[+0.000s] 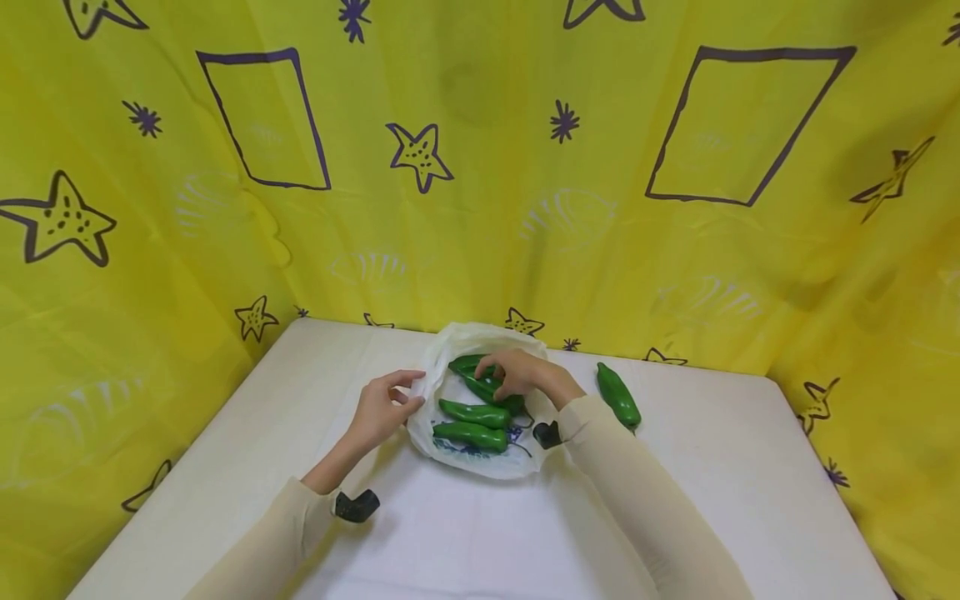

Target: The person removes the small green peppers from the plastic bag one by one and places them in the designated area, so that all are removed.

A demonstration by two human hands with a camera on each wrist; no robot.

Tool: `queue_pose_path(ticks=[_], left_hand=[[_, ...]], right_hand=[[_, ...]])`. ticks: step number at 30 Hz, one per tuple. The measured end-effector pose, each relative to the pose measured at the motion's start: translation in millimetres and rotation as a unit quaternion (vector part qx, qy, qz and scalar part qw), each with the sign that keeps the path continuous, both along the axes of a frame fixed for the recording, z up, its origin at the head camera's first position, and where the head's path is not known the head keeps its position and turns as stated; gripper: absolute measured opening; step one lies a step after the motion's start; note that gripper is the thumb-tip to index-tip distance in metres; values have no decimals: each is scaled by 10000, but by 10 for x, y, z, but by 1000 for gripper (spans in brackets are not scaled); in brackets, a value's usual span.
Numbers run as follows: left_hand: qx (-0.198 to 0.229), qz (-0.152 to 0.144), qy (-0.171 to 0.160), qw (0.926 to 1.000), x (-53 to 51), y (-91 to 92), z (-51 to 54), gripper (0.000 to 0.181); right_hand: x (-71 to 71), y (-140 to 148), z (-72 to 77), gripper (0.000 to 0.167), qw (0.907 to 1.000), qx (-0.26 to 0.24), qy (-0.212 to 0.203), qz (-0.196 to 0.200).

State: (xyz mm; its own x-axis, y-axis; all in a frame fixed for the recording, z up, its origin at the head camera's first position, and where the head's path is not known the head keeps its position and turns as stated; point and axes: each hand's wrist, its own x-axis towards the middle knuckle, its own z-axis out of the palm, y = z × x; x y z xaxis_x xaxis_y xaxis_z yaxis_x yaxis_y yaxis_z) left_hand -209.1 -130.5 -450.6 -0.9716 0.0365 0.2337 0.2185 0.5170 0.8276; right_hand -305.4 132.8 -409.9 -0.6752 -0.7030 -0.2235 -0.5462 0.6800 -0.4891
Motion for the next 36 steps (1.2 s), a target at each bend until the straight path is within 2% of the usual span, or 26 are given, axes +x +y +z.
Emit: queue_pose_path(ticks=[14,25,32,36], left_hand=[[46,21,-32,10000,17,-4,8,36],[60,9,2,10000,18,-19,10,35],[55,32,-87,9999,15,-24,5,36],[36,39,-120,9999,15,-20,7,36]], right_hand=[[-12,-15,36,42,9978,-393,528,-8],[0,-15,95,45,9954,-783,487,-242],[32,24,181,46,9927,-1133,174,-372],[35,52,203,46,9913,-1237,144,-429]])
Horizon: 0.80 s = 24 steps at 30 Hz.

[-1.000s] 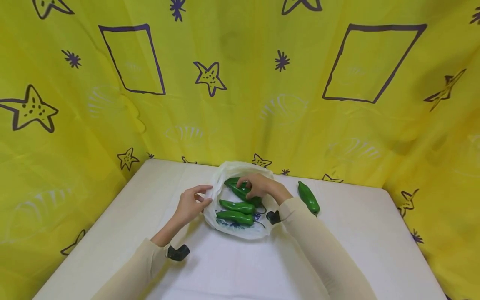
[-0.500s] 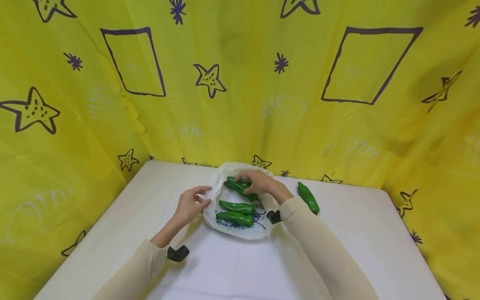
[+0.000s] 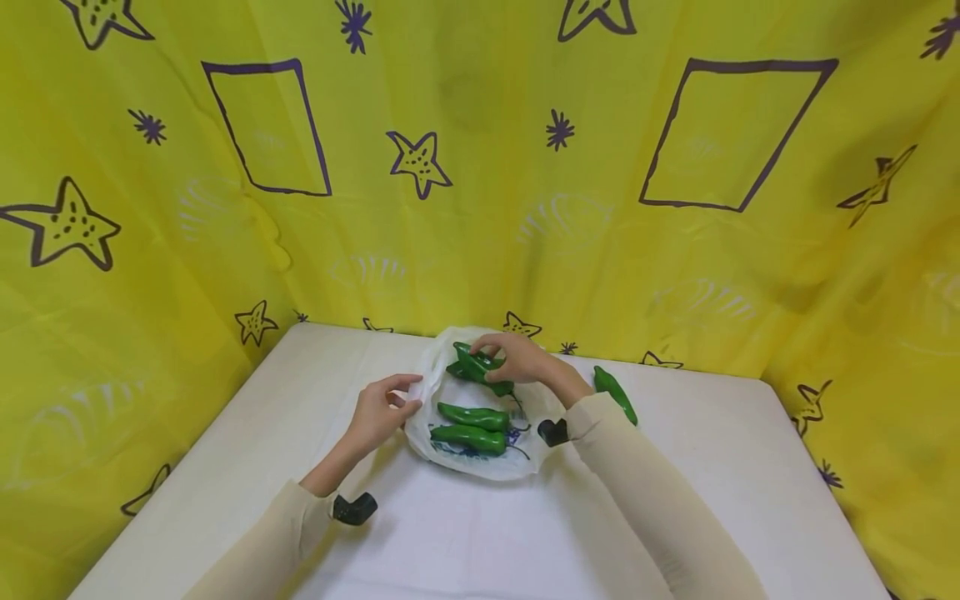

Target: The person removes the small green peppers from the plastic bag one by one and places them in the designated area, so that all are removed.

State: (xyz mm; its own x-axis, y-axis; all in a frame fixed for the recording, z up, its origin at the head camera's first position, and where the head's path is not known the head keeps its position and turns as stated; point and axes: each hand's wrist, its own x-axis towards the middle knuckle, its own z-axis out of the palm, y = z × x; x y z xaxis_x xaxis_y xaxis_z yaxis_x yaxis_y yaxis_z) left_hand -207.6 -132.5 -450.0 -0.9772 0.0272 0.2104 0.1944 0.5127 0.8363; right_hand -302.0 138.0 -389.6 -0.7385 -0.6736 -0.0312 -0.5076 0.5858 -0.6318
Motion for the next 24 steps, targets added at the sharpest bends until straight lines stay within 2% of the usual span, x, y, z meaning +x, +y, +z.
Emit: queue_pose_path(ticks=[10,24], left_hand=[[43,-9,73,10000,-2,8,-7,36],[48,-56,112,9999,-10,29,-4,36]], right_hand=[[30,74,95,46,9997,-242,-1,57],[132,168,262,48,9991,-399,52,-129]])
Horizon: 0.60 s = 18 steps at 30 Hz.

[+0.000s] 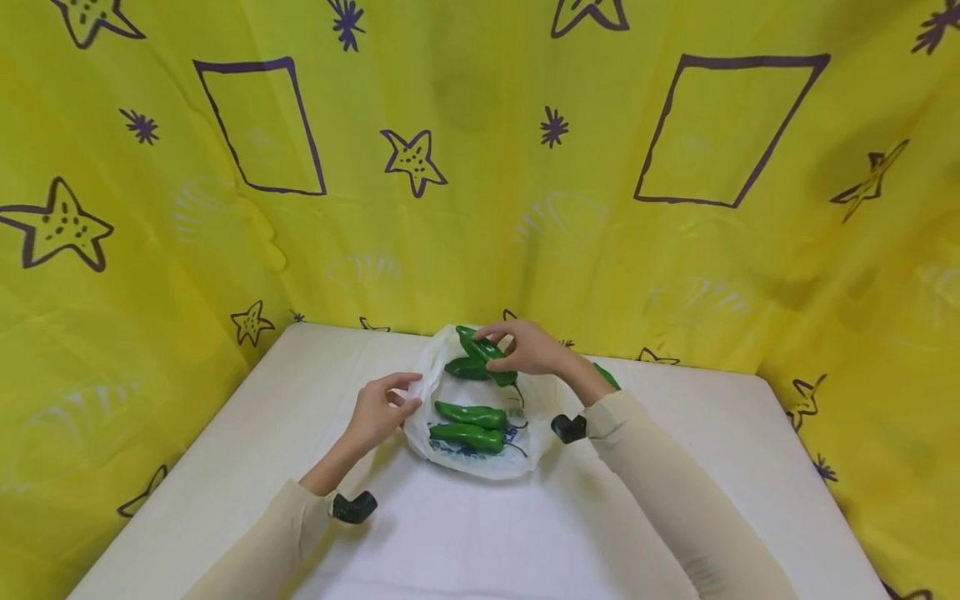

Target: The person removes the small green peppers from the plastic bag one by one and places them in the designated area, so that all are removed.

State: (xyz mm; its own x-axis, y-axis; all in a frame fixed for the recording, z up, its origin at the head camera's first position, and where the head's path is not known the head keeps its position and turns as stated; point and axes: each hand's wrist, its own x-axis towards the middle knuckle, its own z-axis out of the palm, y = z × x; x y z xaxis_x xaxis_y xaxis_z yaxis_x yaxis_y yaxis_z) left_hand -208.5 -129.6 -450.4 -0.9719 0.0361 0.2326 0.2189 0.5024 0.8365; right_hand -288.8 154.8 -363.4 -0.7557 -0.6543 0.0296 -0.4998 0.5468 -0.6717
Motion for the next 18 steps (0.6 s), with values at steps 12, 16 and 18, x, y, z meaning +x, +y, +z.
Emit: queue_pose_path(ticks=[12,16,18], left_hand=[[-23,32,-82,10000,1,5,15,36],[-28,51,-62,10000,-3,-2,11,36],[-30,46,-37,10000,-5,-6,4,35]], right_hand=[[17,72,60,47,9998,-206,-8,-29],[18,98,69,48,9997,-216,61,-3],[23,112,76,48,9997,-211,94,16]])
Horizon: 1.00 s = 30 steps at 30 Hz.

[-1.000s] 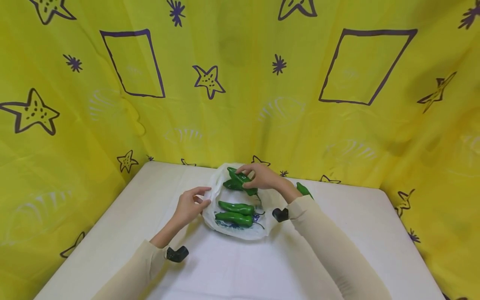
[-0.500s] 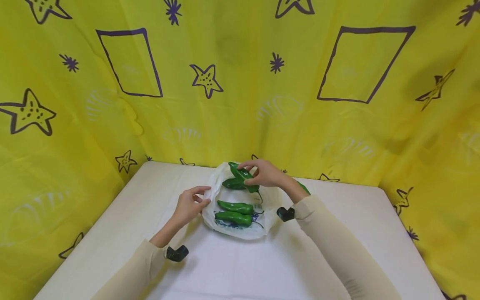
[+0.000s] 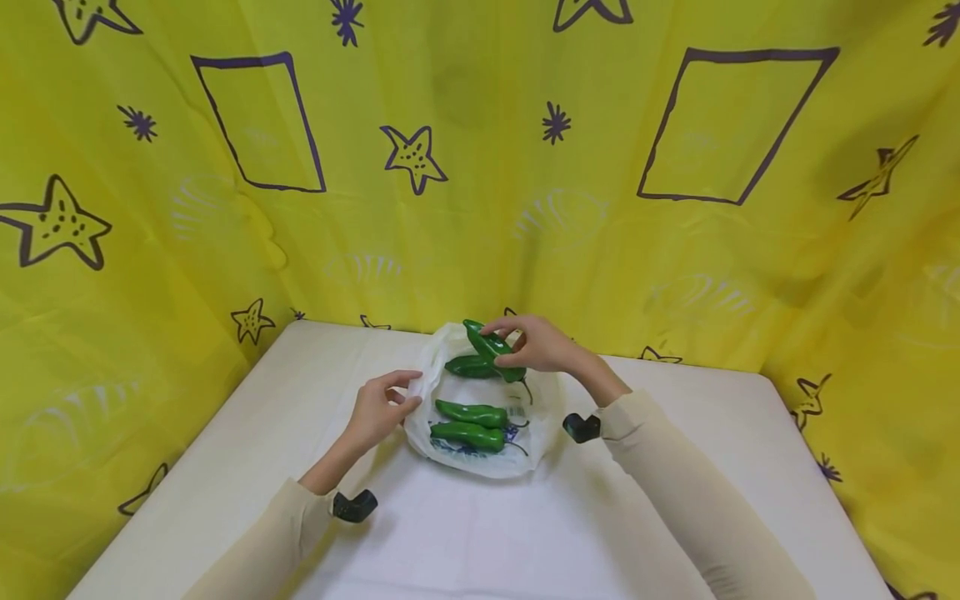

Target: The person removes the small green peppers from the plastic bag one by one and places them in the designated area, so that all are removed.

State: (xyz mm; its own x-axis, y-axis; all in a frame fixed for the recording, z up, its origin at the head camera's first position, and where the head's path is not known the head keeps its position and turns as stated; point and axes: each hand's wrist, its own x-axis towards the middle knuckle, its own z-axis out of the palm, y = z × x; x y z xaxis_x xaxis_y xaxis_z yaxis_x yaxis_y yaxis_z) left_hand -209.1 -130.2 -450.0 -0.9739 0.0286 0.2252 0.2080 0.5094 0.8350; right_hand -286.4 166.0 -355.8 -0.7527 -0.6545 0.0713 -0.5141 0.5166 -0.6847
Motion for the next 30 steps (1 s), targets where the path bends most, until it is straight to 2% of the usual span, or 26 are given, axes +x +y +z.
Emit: queue_pose_path(ticks=[12,17,30], left_hand=[[15,-24,122,9999,-5,5,-15,36],[24,-5,50,10000,-12,8,-18,36],[50,-24,78,10000,-9,5,-30,36]], right_hand=[[52,133,58,49,9999,93,126,-41],[53,232,38,48,9999,18,159,-52],[146,521,51,48,9990,22,212,-388]])
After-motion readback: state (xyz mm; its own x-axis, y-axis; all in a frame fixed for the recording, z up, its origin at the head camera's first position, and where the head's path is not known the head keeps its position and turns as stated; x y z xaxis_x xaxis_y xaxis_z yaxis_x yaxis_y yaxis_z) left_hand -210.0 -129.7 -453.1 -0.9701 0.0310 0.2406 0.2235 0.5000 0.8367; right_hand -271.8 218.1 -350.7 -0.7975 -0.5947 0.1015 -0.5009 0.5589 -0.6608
